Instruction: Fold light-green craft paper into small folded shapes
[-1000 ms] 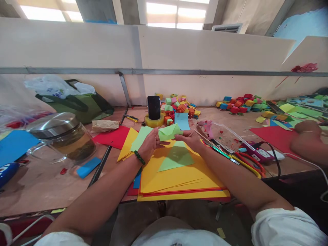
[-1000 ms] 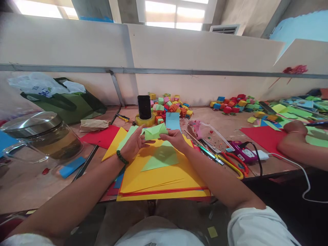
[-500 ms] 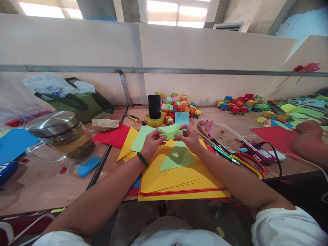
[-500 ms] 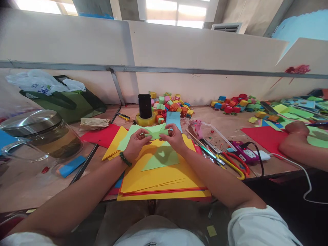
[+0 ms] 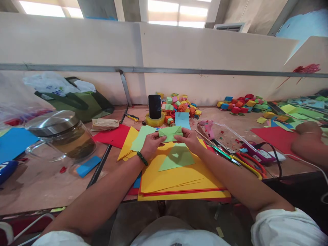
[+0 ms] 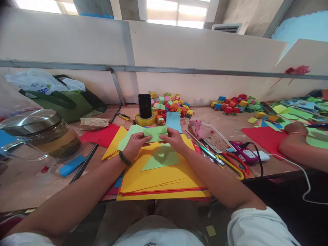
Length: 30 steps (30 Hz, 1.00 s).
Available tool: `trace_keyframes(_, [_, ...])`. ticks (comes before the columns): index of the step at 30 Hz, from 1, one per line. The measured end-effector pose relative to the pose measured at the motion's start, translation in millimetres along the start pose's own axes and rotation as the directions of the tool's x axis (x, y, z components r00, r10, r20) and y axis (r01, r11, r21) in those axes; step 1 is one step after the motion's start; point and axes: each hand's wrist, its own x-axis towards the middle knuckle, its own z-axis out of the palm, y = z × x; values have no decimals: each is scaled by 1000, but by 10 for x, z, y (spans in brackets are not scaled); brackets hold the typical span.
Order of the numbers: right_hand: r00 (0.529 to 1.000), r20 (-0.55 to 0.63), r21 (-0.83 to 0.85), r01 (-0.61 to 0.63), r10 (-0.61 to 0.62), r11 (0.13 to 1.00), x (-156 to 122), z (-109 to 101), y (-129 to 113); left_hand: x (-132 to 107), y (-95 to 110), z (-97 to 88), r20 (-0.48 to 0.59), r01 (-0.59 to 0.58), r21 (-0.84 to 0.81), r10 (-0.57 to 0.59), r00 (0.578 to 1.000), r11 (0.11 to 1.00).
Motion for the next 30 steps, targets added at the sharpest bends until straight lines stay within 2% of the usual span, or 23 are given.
trace_keyframes(5, [1000,6,-6,-28,28,1000,-9,-9,-14,-11,6,15,27,7,6,-7,1000,1000])
trace_keyframes(17, [998,60,-38,-4,6,999,-13,-38,-42,-11,17,9,61,33,-2,-32,998,999])
trace_keyframes(24, [999,25,-60,27,-26,998,-4,-48,-15,-29,27,7,78,67,-22,-66,995,997])
trace_keyframes(30, [998,57,-10,14,-13,1000,-6,-56,-27,-6,2,-5,86,78,-37,-75,994,996])
